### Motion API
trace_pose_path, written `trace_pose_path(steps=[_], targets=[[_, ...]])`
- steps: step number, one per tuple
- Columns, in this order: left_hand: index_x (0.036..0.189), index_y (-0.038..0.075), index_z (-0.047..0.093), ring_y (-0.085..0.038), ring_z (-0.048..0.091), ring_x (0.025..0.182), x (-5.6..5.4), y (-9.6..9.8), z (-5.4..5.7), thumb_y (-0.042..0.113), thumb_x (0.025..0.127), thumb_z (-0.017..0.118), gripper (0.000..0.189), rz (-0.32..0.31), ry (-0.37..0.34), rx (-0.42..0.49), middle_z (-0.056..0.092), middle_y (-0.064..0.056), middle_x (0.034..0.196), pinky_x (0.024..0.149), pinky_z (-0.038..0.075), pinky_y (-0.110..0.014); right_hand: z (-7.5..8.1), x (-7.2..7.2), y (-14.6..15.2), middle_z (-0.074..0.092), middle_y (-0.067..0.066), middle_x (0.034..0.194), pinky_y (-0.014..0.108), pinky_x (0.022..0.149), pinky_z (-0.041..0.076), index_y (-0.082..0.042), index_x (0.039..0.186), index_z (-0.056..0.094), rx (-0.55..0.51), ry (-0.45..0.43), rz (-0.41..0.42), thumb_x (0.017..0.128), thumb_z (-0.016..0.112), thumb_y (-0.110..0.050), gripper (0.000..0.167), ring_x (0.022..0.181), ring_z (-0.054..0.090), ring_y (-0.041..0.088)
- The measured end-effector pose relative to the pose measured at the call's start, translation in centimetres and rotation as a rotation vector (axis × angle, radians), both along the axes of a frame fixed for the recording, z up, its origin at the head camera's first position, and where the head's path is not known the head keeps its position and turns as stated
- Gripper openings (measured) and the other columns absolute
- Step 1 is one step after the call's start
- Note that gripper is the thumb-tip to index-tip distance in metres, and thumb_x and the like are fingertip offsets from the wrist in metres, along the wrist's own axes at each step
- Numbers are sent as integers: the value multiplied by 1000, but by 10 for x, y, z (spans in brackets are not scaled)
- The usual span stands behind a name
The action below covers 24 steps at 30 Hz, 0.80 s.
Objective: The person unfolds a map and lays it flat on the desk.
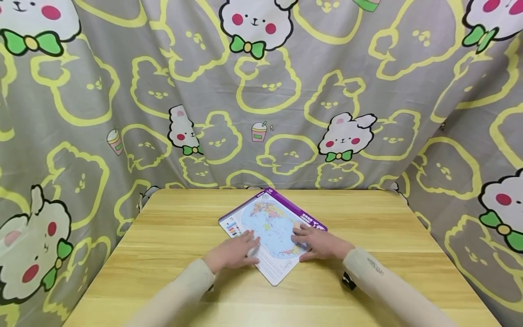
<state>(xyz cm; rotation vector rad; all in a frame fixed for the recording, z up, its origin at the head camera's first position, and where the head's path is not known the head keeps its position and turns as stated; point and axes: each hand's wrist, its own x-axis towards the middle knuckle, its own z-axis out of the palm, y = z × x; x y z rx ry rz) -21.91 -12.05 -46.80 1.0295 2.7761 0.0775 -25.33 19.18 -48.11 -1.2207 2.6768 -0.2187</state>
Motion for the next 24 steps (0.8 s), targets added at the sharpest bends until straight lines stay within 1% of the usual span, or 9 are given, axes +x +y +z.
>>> trace_pose_path(steps=[3, 5, 8, 12, 13, 16, 20, 24], targets=[[144, 1, 37, -36, 25, 138, -16, -17, 3, 47, 95, 49, 68, 62, -13, 28, 28, -24, 149, 110, 26, -46, 2, 11, -4, 34, 13, 149, 51, 107, 28, -10, 142, 45, 3, 5, -7, 92, 56, -47, 63, 137, 24, 39], [145, 2, 36, -36, 24, 138, -25, -28, 5, 46, 96, 49, 67, 105, -17, 34, 28, -24, 149, 110, 25, -47, 3, 17, -8, 35, 13, 149, 50, 107, 29, -10, 141, 46, -2, 13, -12, 93, 56, -43, 59, 137, 25, 39], [146, 5, 35, -36, 22, 139, -36, -40, 6, 47, 96, 49, 67, 149, -22, 22, 25, -23, 150, 110, 24, -47, 4, 27, -15, 36, 13, 148, 51, 106, 30, -9, 141, 46, -12, 12, -2, 93, 57, -41, 58, 136, 27, 39], [146, 4, 34, -39, 21, 138, -47, -49, 2, 48, 96, 48, 69, 147, -9, 18, 23, -26, 150, 110, 24, -48, 4, 40, -26, 36, 13, 148, 50, 106, 30, -10, 142, 45, -14, 0, 32, 92, 59, -43, 61, 136, 28, 39], [146, 2, 34, -40, 21, 138, -50, -50, 1, 47, 95, 50, 69, 148, -10, 30, 23, -27, 150, 110, 24, -49, 4, 43, -29, 36, 13, 148, 50, 107, 30, -11, 142, 45, -18, -6, 42, 92, 59, -43, 62, 136, 28, 40], [145, 0, 33, -43, 20, 137, -57, -53, -3, 48, 94, 51, 72, 150, -14, 48, 22, -29, 149, 110, 24, -50, 2, 49, -37, 35, 12, 149, 50, 107, 29, -11, 143, 43, -17, 5, 78, 91, 57, -47, 64, 135, 28, 40], [146, -3, 30, -45, 19, 137, -65, -57, -6, 48, 94, 52, 76, 150, -25, 70, 21, -32, 148, 109, 24, -51, 0, 56, -47, 34, 12, 149, 49, 107, 30, -12, 143, 43, -7, 34, 120, 91, 53, -52, 66, 135, 29, 41], [146, -1, 31, -44, 17, 138, -72, -59, -4, 49, 93, 52, 76, 170, -47, 66, 21, -32, 148, 108, 26, -52, 2, 62, -55, 32, 11, 150, 47, 106, 32, -15, 144, 41, 15, 35, 132, 93, 50, -53, 65, 135, 29, 40]])
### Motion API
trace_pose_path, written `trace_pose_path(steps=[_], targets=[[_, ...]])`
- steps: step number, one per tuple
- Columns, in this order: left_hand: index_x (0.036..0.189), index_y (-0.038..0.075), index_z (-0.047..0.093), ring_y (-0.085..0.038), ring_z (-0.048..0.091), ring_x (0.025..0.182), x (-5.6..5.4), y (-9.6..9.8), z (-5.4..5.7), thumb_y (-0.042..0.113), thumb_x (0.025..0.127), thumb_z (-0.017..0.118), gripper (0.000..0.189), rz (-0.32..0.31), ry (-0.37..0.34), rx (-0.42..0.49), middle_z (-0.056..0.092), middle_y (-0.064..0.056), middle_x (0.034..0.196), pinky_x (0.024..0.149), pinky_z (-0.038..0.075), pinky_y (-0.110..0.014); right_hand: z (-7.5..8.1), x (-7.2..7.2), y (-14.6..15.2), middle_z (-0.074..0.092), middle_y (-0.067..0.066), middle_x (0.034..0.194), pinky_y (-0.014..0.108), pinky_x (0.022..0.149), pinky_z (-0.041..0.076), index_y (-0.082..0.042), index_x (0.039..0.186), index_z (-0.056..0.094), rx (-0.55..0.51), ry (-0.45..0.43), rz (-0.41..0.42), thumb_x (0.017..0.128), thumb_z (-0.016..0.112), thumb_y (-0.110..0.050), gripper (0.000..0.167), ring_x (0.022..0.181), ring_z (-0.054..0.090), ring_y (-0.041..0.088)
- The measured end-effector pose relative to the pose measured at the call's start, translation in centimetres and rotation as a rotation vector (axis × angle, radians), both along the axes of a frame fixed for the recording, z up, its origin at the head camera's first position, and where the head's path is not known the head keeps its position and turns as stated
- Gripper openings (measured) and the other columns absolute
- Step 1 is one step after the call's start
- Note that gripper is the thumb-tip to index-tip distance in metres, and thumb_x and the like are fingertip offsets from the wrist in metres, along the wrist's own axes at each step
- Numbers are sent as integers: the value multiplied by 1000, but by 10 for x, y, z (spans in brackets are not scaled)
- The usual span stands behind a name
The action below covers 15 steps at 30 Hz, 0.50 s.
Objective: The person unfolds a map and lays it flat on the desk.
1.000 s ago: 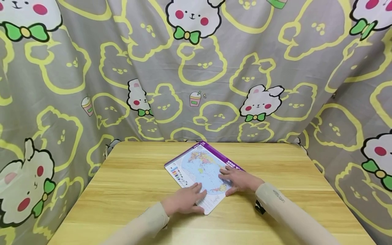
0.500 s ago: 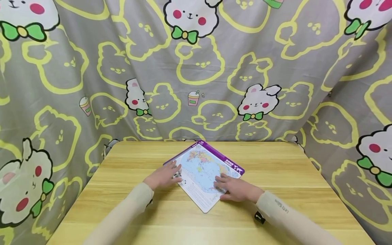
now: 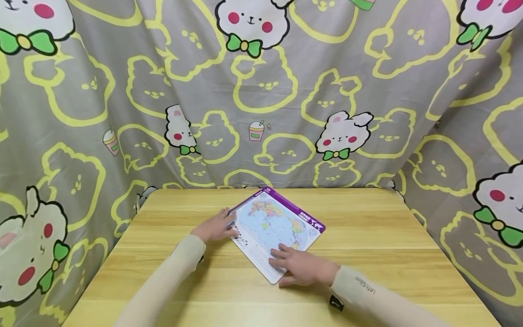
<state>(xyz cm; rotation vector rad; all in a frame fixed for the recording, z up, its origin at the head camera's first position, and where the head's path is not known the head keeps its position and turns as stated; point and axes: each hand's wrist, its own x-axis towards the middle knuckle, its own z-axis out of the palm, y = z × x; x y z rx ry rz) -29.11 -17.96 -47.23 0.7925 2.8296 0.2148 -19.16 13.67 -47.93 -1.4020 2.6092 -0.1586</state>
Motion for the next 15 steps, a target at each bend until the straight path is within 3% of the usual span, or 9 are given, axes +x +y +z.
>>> trace_pose_path(steps=[7, 15], targets=[[148, 3, 30, -40, 16, 139, -8, -3, -1, 54, 92, 50, 78, 20, -51, -21, 20, -28, 150, 107, 27, -52, -1, 8, -13, 32, 9, 151, 46, 106, 32, -19, 145, 40, 31, 5, 20, 95, 45, -53, 61, 135, 30, 39], [149, 9, 31, -37, 18, 140, -11, -3, -6, 57, 90, 52, 79, 45, -95, -32, 19, -24, 152, 106, 29, -53, -4, 7, -16, 36, 10, 148, 45, 105, 34, -19, 144, 43, 27, 38, 43, 96, 48, -47, 55, 132, 34, 40]])
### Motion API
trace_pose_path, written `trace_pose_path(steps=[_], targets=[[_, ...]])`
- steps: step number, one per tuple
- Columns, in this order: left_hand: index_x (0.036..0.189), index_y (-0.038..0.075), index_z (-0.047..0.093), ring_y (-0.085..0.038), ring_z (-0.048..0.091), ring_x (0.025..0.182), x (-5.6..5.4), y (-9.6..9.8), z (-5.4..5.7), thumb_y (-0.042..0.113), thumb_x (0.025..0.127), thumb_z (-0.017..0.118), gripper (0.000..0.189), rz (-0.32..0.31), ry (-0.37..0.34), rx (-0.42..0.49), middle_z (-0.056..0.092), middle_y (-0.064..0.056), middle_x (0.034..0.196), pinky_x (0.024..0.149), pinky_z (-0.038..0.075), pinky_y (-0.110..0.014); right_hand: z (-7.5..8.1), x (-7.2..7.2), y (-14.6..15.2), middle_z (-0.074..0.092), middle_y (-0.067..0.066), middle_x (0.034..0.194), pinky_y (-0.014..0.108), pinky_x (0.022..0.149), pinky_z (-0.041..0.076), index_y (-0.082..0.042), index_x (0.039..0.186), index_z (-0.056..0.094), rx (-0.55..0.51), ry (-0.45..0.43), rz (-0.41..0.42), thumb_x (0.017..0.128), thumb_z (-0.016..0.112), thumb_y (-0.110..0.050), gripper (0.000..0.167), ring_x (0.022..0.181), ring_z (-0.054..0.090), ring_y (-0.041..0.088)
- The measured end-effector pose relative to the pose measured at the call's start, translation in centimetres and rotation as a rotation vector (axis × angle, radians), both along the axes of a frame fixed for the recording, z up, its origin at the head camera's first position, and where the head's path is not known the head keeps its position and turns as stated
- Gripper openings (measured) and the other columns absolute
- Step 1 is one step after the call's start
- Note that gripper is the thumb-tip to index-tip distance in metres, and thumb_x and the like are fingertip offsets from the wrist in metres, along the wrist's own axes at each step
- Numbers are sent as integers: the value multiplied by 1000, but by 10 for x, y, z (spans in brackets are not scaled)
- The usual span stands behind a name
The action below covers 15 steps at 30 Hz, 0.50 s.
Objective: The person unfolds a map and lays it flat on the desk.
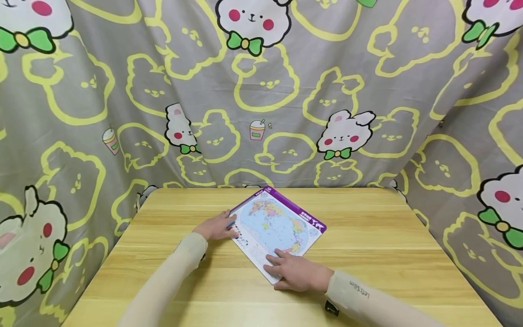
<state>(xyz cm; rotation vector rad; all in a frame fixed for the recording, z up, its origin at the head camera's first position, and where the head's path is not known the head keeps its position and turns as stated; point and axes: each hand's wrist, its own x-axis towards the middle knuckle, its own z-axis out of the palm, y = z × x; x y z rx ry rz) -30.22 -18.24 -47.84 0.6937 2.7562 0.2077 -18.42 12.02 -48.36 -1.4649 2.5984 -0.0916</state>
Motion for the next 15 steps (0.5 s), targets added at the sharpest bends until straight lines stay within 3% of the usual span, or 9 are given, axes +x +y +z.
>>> trace_pose_path(steps=[7, 15], targets=[[146, 3, 34, -41, 21, 138, 3, 1, 5, 51, 90, 57, 77, -22, 20, -9, 22, -28, 150, 105, 31, -55, 0, -3, 1, 37, 10, 148, 45, 104, 36, -18, 142, 45, -19, 1, 5, 97, 48, -44, 53, 132, 35, 40], [146, 4, 34, -42, 24, 137, 9, 1, 2, 53, 90, 55, 77, -35, 41, -37, 23, -29, 149, 102, 34, -55, -4, -5, 5, 38, 10, 147, 45, 103, 37, -17, 141, 46, -31, 15, 5, 96, 49, -46, 54, 131, 36, 40]])
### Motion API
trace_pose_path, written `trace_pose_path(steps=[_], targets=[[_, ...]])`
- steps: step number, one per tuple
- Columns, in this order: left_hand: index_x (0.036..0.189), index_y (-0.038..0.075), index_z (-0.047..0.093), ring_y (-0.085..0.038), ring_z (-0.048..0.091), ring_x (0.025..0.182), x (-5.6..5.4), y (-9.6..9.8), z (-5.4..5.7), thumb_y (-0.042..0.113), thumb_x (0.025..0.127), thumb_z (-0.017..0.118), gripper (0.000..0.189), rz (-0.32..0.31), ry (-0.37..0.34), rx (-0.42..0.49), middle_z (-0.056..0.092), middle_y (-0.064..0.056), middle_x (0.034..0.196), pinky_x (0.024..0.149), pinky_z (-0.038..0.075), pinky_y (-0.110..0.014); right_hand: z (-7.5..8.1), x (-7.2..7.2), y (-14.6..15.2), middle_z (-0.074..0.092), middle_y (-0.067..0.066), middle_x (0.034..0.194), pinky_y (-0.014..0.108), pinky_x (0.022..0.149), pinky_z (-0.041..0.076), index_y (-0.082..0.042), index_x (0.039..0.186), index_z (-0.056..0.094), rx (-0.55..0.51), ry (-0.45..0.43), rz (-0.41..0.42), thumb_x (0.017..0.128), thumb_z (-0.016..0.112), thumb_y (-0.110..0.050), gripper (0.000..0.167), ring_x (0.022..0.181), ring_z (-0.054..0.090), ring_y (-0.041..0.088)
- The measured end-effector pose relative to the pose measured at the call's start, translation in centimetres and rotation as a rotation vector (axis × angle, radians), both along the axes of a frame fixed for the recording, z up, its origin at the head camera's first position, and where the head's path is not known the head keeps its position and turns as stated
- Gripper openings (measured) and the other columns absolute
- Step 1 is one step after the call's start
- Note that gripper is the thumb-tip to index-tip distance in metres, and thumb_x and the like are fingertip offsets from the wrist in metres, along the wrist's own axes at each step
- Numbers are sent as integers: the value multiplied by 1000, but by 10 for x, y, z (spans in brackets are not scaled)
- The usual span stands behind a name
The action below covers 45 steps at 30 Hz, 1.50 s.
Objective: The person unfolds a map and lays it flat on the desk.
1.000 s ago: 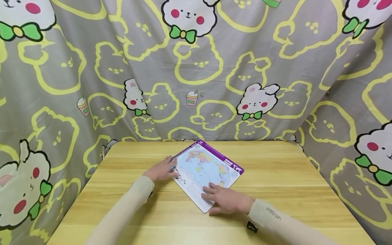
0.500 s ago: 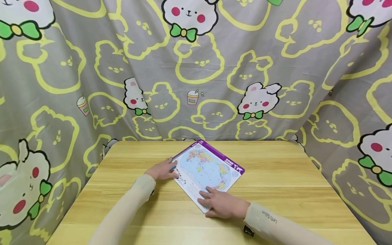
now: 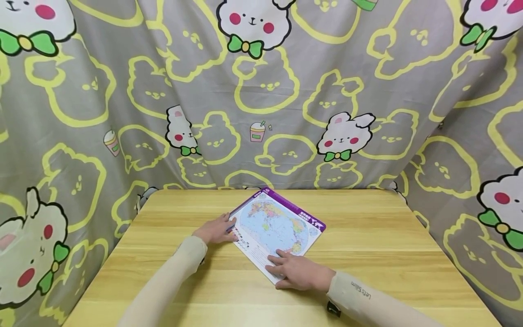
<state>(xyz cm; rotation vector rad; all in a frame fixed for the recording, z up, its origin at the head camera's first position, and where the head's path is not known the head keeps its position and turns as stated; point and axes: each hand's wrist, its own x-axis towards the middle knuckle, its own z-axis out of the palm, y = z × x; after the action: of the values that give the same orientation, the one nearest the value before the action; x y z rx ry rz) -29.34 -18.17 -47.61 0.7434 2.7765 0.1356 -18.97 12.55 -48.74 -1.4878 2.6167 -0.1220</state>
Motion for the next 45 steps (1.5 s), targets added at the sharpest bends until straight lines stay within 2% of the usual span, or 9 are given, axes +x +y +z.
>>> trace_pose_path(steps=[4, 15, 21, 30, 38, 45], targets=[[145, 3, 36, -42, 25, 136, 2, -1, -1, 53, 90, 55, 76, -8, 27, -5, 25, -31, 147, 101, 35, -55, 0, 0, 1, 38, 10, 147, 46, 103, 36, -17, 141, 46, 0, -7, -9, 95, 49, -46, 55, 131, 36, 40], [145, 5, 37, -38, 27, 136, 10, 2, -6, 59, 90, 50, 78, -29, 72, -101, 27, -26, 148, 104, 34, -50, 1, -3, 10, 38, 11, 147, 48, 103, 36, -15, 141, 47, 2, -25, -31, 95, 51, -44, 54, 131, 35, 42], [140, 1, 43, -39, 33, 133, 17, 3, -6, 57, 90, 53, 76, -72, 119, -76, 33, -26, 146, 102, 38, -48, -1, -5, 16, 39, 14, 146, 49, 105, 33, -13, 140, 48, -14, -7, -25, 96, 52, -40, 52, 131, 35, 43], [141, 4, 43, -37, 33, 134, 28, 2, -6, 57, 90, 52, 74, -64, 124, -55, 32, -24, 147, 101, 39, -47, 2, -7, 23, 37, 13, 147, 50, 103, 35, -13, 140, 47, 9, -16, -49, 97, 51, -36, 49, 132, 33, 43], [141, 6, 44, -36, 37, 132, 38, 3, -7, 53, 93, 49, 67, -71, 150, -88, 34, -23, 146, 100, 40, -46, 3, -11, 31, 37, 13, 147, 50, 102, 37, -13, 140, 48, 14, -7, -48, 98, 51, -33, 47, 132, 33, 43], [140, 6, 47, -38, 40, 129, 45, 6, -5, 47, 96, 49, 60, -111, 181, -105, 38, -25, 143, 100, 41, -46, 4, -15, 37, 38, 13, 147, 52, 103, 34, -12, 140, 48, -4, -49, -80, 98, 52, -30, 46, 132, 32, 43]])
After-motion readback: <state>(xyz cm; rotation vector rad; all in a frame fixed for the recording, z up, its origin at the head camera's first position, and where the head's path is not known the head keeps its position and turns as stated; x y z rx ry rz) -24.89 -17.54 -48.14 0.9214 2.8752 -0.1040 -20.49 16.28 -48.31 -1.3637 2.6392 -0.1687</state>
